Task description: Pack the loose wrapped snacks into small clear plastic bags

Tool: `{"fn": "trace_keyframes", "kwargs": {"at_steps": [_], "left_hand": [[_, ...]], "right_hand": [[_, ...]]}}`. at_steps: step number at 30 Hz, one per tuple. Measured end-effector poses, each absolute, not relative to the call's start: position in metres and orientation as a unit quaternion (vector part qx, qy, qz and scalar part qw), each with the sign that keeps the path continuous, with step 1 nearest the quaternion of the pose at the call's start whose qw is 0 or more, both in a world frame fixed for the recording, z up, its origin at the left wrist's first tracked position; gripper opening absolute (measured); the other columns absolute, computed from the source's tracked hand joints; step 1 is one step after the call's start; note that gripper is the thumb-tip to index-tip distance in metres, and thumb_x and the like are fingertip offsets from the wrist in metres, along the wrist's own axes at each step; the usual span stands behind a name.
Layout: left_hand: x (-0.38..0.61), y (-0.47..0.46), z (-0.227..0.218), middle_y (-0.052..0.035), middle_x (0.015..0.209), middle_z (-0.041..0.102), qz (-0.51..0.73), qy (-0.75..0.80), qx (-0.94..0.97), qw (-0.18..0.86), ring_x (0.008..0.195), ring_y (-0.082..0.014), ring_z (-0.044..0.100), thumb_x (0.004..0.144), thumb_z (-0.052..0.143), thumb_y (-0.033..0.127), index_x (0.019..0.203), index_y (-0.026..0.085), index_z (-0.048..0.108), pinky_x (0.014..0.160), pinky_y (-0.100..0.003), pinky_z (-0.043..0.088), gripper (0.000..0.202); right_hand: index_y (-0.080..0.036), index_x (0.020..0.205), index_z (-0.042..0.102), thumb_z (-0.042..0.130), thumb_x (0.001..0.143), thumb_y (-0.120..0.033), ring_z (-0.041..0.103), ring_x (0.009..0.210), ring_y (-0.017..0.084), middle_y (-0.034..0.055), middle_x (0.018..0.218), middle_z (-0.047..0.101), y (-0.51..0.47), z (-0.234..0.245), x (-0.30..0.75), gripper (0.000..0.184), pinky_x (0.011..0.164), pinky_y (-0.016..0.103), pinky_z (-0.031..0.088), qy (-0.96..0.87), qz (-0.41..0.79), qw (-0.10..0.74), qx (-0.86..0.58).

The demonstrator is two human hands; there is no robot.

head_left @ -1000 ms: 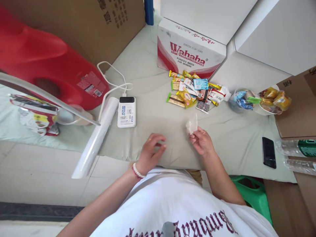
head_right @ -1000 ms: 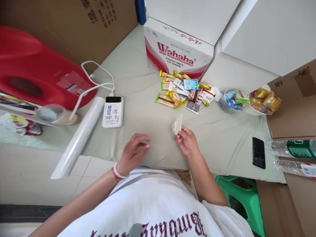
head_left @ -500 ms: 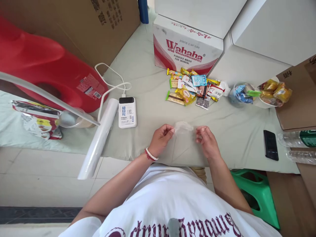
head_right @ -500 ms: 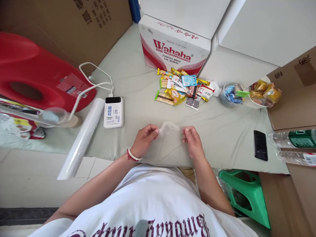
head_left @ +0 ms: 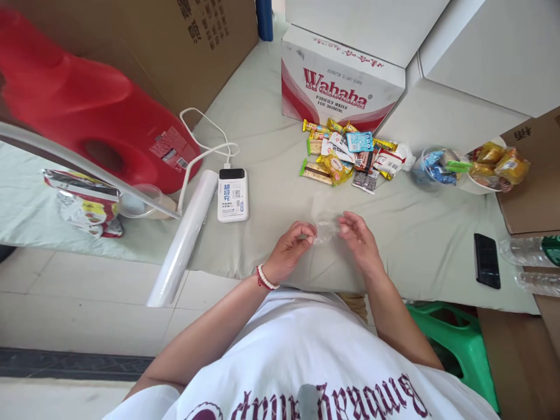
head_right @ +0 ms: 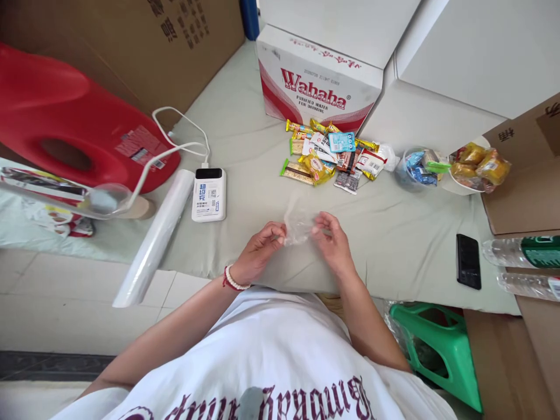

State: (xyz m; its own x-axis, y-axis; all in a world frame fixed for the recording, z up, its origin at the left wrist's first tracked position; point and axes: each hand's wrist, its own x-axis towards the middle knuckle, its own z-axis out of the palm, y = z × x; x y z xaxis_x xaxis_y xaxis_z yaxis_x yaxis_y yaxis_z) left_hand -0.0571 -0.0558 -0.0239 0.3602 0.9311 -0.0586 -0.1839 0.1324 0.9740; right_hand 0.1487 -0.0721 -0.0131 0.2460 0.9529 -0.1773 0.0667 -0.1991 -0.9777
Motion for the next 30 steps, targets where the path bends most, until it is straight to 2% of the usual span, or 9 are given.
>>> {"fn": "trace_keyframes", "kwargs": {"at_steps": [3,6,10,13,15,17,20,25,30], "left_hand": [[-0.054,-0.061,-0.026,-0.0082,0.114,0.064,0.402,0.359,0.5,0.678,0.111,-0.0233,0.06,0.085,0.071,0.047,0.077,0.02,0.063,0.099,-0.038,0.047,0.03],[-0.057,-0.062,-0.029,-0.0109,0.124,0.065,0.399,0.376,0.411,0.729,0.116,-0.0271,0.061,0.081,0.071,0.05,0.074,0.02,0.059,0.094,-0.04,0.053,0.033],[-0.061,-0.056,-0.027,-0.0088,0.129,0.064,0.405,0.375,0.28,0.786,0.114,-0.026,0.065,0.084,0.065,0.066,0.117,0.027,0.061,0.085,-0.041,0.059,0.051],[-0.052,-0.05,-0.021,-0.0054,0.123,0.067,0.351,0.372,0.284,0.811,0.105,-0.0227,0.068,0.069,0.088,0.052,0.144,0.034,0.047,0.086,-0.038,0.058,0.087],[-0.044,-0.047,-0.018,-0.0029,0.105,0.07,0.315,0.371,0.293,0.823,0.089,-0.0184,0.069,0.057,0.098,0.038,0.136,0.027,0.056,0.079,-0.032,0.056,0.09],[-0.038,-0.045,-0.016,0.0,0.089,0.069,0.307,0.374,0.282,0.829,0.075,-0.0136,0.064,0.055,0.098,0.036,0.113,0.019,0.067,0.07,-0.027,0.052,0.068],[-0.04,-0.041,-0.017,0.002,0.078,0.066,0.326,0.387,0.252,0.825,0.067,-0.0106,0.06,0.057,0.097,0.038,0.092,0.018,0.068,0.065,-0.024,0.048,0.05],[-0.062,-0.034,-0.022,0.0002,0.08,0.067,0.307,0.403,0.354,0.786,0.067,-0.0101,0.057,0.056,0.094,0.038,0.094,0.018,0.072,0.061,-0.022,0.043,0.049],[-0.095,-0.014,-0.023,-0.0024,0.086,0.069,0.261,0.446,0.562,0.646,0.079,-0.0164,0.06,0.063,0.082,0.031,0.09,0.018,0.074,0.073,-0.029,0.049,0.031]], "right_hand": [[-0.024,0.096,0.073,0.082,0.076,-0.048,0.062,0.084,0.017,0.0025,0.092,0.071,-0.067,-0.014,0.143,0.033,0.077,0.029,0.051,-0.411,0.506,0.455,-0.607],[-0.023,0.081,0.071,0.074,0.082,-0.051,0.05,0.061,0.013,-0.0022,0.069,0.059,-0.064,-0.016,0.142,0.028,0.062,0.026,0.044,-0.395,0.501,0.464,-0.615],[-0.024,0.089,0.075,0.068,0.09,-0.047,0.049,0.063,0.013,-0.0015,0.072,0.06,-0.075,-0.007,0.141,0.023,0.061,0.025,0.04,-0.506,0.482,0.399,-0.594],[-0.024,0.088,0.076,0.066,0.092,-0.044,0.051,0.067,0.014,-0.0001,0.074,0.061,-0.083,0.005,0.137,0.022,0.062,0.025,0.041,-0.571,0.496,0.348,-0.553],[-0.023,0.086,0.076,0.067,0.091,-0.045,0.05,0.064,0.013,-0.0004,0.072,0.06,-0.085,0.01,0.138,0.024,0.058,0.024,0.039,-0.552,0.506,0.361,-0.556],[-0.023,0.086,0.075,0.071,0.087,-0.048,0.045,0.056,0.011,-0.0021,0.067,0.058,-0.085,0.011,0.144,0.025,0.052,0.024,0.035,-0.49,0.518,0.397,-0.578],[-0.023,0.086,0.074,0.078,0.08,-0.05,0.035,0.047,0.008,-0.005,0.06,0.052,-0.085,0.009,0.159,0.028,0.044,0.023,0.027,-0.386,0.528,0.448,-0.609],[-0.022,0.082,0.073,0.084,0.075,-0.049,0.035,0.043,0.007,-0.0047,0.06,0.054,-0.089,0.005,0.18,0.029,0.04,0.023,0.023,-0.346,0.527,0.47,-0.618],[-0.022,0.084,0.071,0.084,0.075,-0.052,0.03,0.037,0.006,-0.0059,0.052,0.052,-0.091,0.013,0.199,0.034,0.035,0.022,0.017,-0.332,0.548,0.449,-0.623]]}}
